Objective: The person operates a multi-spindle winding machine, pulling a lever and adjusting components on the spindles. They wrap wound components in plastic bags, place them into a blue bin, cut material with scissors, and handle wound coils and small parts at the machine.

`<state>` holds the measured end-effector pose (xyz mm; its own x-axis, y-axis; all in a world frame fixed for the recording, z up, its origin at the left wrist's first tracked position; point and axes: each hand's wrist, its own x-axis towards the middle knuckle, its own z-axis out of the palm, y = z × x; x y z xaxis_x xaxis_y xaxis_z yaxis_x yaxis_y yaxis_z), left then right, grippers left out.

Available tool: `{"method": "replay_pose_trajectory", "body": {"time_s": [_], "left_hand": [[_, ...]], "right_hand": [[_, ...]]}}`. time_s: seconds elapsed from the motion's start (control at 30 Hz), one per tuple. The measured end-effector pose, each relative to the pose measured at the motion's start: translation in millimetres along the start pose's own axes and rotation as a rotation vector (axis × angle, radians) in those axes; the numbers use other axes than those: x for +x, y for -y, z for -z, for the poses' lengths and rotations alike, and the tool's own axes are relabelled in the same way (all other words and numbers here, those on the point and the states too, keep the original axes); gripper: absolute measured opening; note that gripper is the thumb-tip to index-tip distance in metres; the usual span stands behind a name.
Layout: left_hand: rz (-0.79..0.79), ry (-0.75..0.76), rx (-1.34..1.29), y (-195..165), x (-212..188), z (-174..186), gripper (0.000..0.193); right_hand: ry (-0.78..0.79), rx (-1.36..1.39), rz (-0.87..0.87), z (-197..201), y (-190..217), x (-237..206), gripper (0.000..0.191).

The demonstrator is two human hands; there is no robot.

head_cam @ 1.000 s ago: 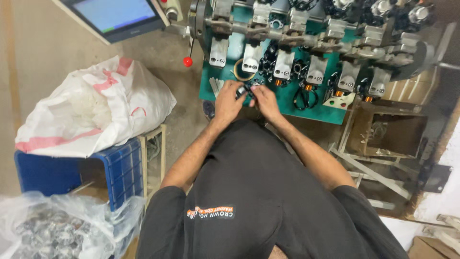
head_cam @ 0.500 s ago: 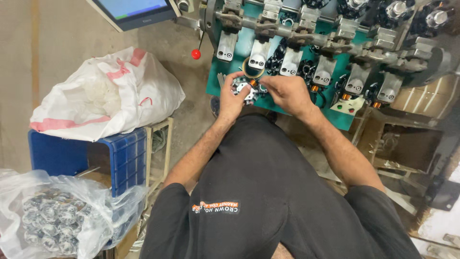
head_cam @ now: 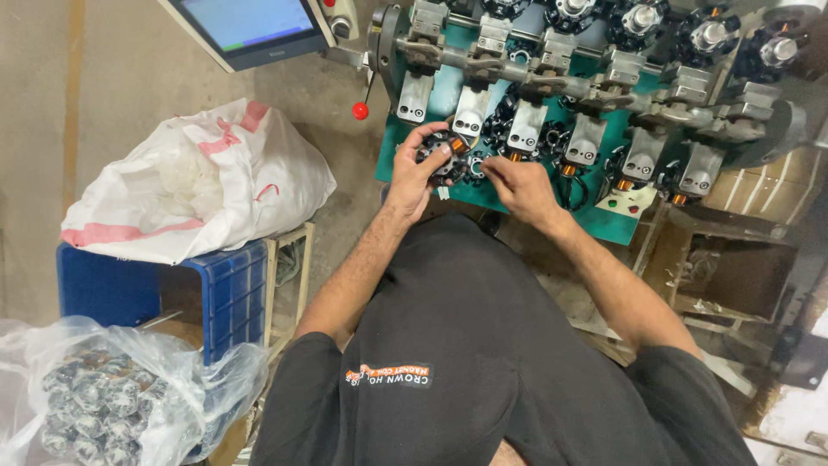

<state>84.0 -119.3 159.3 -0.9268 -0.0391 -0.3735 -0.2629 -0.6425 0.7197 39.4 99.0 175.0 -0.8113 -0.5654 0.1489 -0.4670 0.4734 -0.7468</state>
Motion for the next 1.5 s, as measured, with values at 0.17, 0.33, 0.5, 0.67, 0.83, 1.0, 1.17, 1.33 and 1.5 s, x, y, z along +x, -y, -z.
{"method": "replay_pose_trajectory", "body": {"time_s": [0.17, 0.33, 0.5, 0.67, 0.83, 1.0, 1.17, 1.33, 1.5], "left_hand": [[0.083, 0.016, 0.236, 16, -14, -13, 0.037], [0.007, -0.132, 0.000, 11, -7, -5, 0.038], [0.458, -0.158, -0.185, 7, 4, 2, 0.065], [0.160, -0.149, 0.033, 24, 4, 0, 0.044], [-0.120, -0.145, 0.264, 26, 6, 5, 0.025], [-0.035, -0.174, 0.207, 0, -1, 34, 0.021], [0.176, -0.245, 0.129, -15, -10, 73, 0.022], [0.311, -0.283, 0.093, -4, -22, 98, 0.021], [0.206, -0.127, 0.420, 5, -37, 89, 0.023]], "right_hand": [[-0.089, 0.151, 0.005, -7, -5, 27, 0.009], [0.001, -0.267, 0.241, 10, 16, 20, 0.013], [-0.160, -0.194, 0.210, -8, 34, 32, 0.011], [-0.128, -0.220, 0.224, -16, 51, 15, 0.020], [-0.255, 0.058, 0.094, -42, 40, -9, 0.009], [-0.231, 0.362, -0.586, -128, -30, -30, 0.008], [-0.118, 1.206, -1.649, -208, -89, -32, 0.016], [-0.246, 1.515, -1.554, -227, -89, -18, 0.011], [-0.410, 1.074, -1.240, -203, -54, 1, 0.013]]}}
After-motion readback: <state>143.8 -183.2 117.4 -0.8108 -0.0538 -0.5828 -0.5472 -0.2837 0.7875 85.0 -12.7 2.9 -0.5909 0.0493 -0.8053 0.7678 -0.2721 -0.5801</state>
